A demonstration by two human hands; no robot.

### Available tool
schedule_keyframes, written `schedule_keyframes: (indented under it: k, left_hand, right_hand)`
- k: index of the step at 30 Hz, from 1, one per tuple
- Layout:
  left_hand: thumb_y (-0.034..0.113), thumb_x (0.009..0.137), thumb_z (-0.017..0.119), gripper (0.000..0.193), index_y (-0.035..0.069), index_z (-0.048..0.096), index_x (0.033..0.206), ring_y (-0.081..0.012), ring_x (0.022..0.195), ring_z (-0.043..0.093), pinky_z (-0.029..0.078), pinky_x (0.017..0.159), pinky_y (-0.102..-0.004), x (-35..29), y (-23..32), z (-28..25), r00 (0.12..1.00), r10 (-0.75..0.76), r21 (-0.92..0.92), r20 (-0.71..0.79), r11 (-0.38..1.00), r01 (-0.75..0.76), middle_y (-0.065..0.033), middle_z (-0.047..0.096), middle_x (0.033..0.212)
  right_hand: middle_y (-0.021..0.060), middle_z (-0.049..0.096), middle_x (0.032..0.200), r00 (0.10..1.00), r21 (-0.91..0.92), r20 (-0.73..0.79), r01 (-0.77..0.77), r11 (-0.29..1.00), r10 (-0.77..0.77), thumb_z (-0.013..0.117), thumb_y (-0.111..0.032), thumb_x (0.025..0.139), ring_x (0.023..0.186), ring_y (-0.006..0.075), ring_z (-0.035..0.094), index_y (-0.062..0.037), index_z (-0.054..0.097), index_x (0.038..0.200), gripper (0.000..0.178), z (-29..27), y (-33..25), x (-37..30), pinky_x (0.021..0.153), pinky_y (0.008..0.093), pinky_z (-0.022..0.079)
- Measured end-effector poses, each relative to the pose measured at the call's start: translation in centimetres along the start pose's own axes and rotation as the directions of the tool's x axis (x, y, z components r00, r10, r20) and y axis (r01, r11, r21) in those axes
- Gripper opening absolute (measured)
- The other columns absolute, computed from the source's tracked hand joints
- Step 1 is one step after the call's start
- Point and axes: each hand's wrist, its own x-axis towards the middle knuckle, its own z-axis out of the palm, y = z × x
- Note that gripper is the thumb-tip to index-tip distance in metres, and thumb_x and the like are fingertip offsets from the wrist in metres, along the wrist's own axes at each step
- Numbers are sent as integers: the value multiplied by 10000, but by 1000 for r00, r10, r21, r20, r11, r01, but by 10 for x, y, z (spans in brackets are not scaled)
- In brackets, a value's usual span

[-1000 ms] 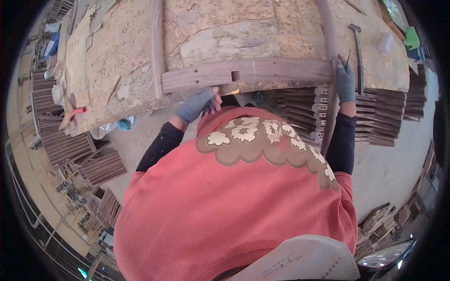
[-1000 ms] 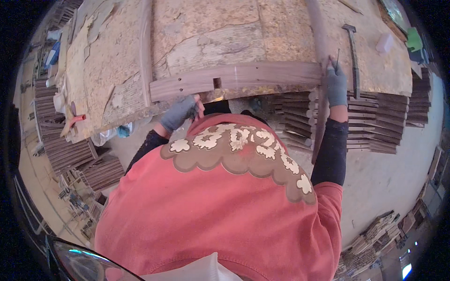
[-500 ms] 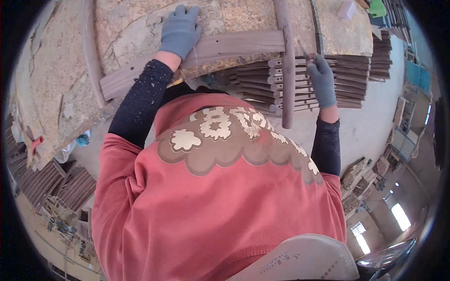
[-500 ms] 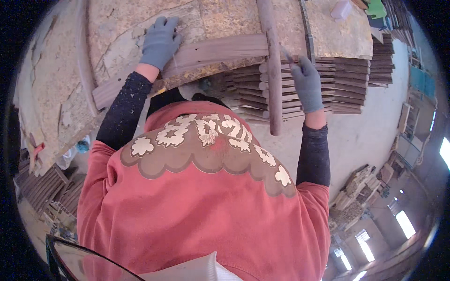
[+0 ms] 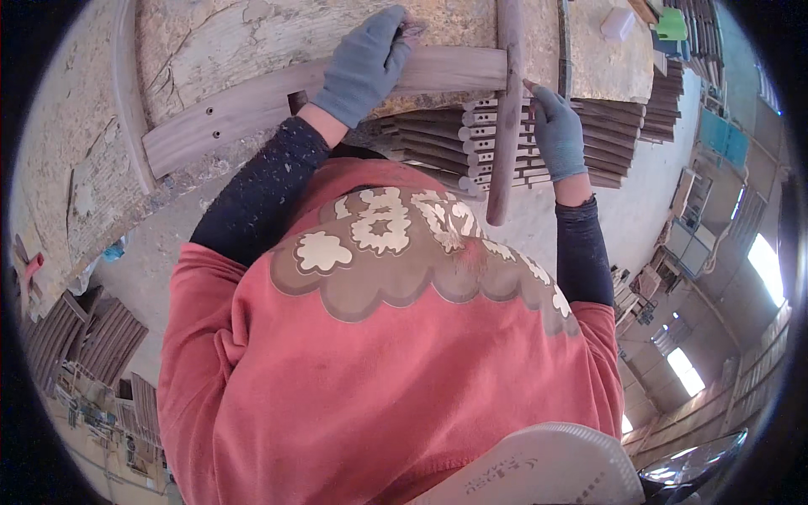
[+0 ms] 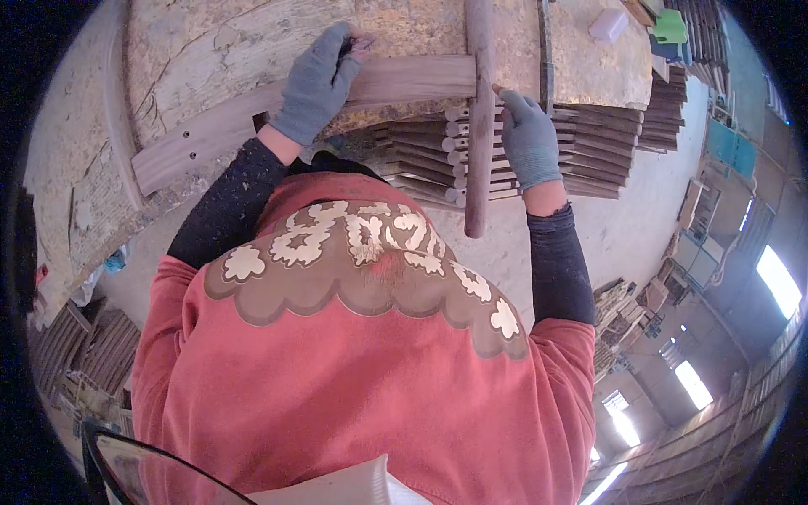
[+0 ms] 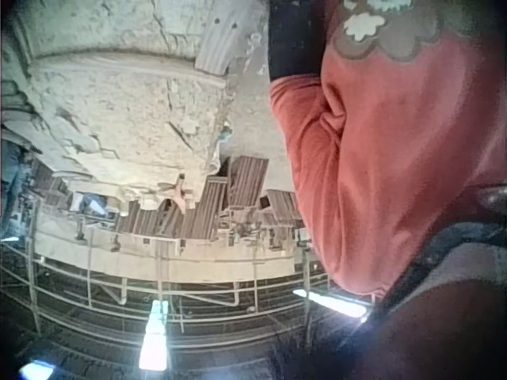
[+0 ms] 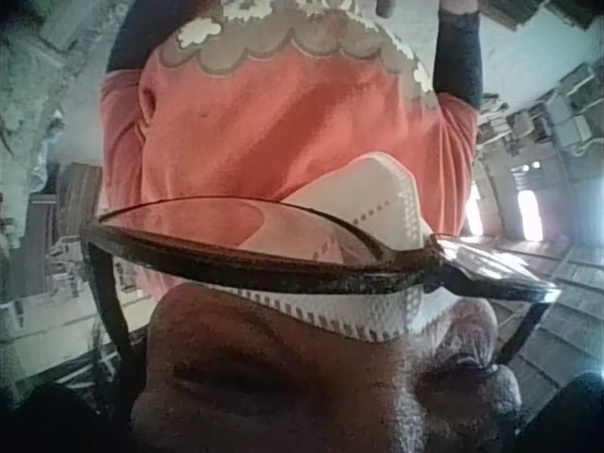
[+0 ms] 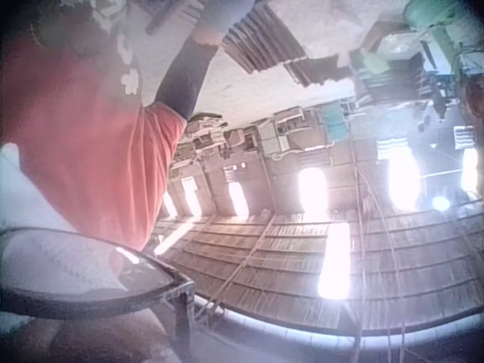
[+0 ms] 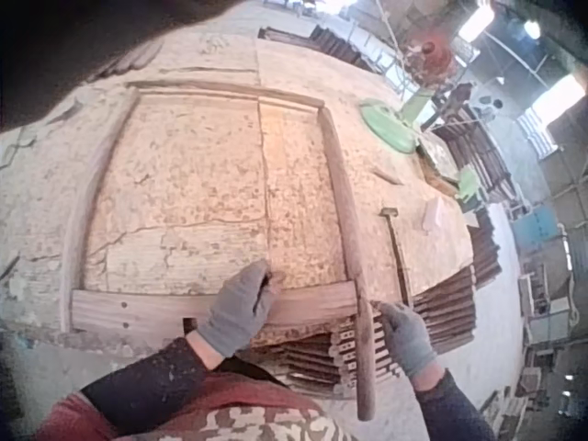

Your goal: The person scrapes glue from the joints of a wooden chair frame using a blade, places the frame onto a stack, and then scrapes the joints of another wooden frame on the workbench using the blade.

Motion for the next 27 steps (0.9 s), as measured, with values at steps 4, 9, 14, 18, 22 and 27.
schedule_keyframes:
  k: [4, 9, 14, 18, 22, 27]
  left_hand:
    - [128, 880, 551, 255, 34, 497, 1111, -256, 911, 638, 494, 776, -328, -4, -4, 1, 998, -59, 30, -1, 998, 59, -142, 641, 955]
    - [124, 871, 558, 267, 13, 494, 1105, -269, 918, 633, 490, 785, -333, -3, -6, 1, 1000, -8, 32, 15, 999, 8, -155, 631, 963]
    - [127, 872, 559, 265, 11, 499, 1102, -258, 916, 635, 490, 789, -334, -1, -3, -2, 998, -38, -17, 48, 999, 39, -151, 629, 965]
    - [127, 872, 561, 269, 11, 498, 1106, -249, 912, 635, 491, 792, -333, -2, -5, -2, 999, -15, 51, 29, 999, 14, -146, 630, 965]
    - [140, 871, 570, 283, 12, 497, 1112, -247, 916, 634, 491, 797, -329, -2, -5, -1, 999, -32, 7, 36, 999, 32, -142, 631, 977]
    - [137, 865, 574, 294, 18, 497, 1123, -248, 936, 629, 489, 806, -325, -3, -8, -1, 999, -10, 51, 39, 999, 8, -139, 627, 1001]
  right_hand:
    - [128, 605, 898, 999, -43, 27, -30, 999, 31, 502, -37, 844, 790, 257, 592, -144, 601, 1137, 327, 1, 1, 4, 716, 325, 477]
    - [124, 600, 929, 999, -149, 18, 40, 988, -38, 526, -60, 839, 827, 297, 586, -153, 600, 1127, 311, 5, 7, 5, 714, 358, 478]
    - [97, 588, 905, 994, -314, 29, 109, 943, -106, 532, -46, 813, 846, 301, 577, -191, 583, 1139, 360, 7, 5, 6, 702, 385, 483]
    - [83, 564, 882, 991, -398, 23, 133, 908, -135, 542, -46, 789, 838, 300, 569, -219, 562, 1150, 400, 5, 0, 9, 696, 397, 487]
    - [79, 551, 867, 990, -380, 8, 130, 916, -138, 545, -53, 783, 831, 299, 566, -216, 564, 1138, 391, 0, -8, 8, 688, 404, 489]
    - [80, 551, 870, 991, -402, 77, 129, 906, -107, 533, -53, 789, 844, 301, 564, -222, 565, 1134, 385, 0, -9, 8, 689, 402, 489]
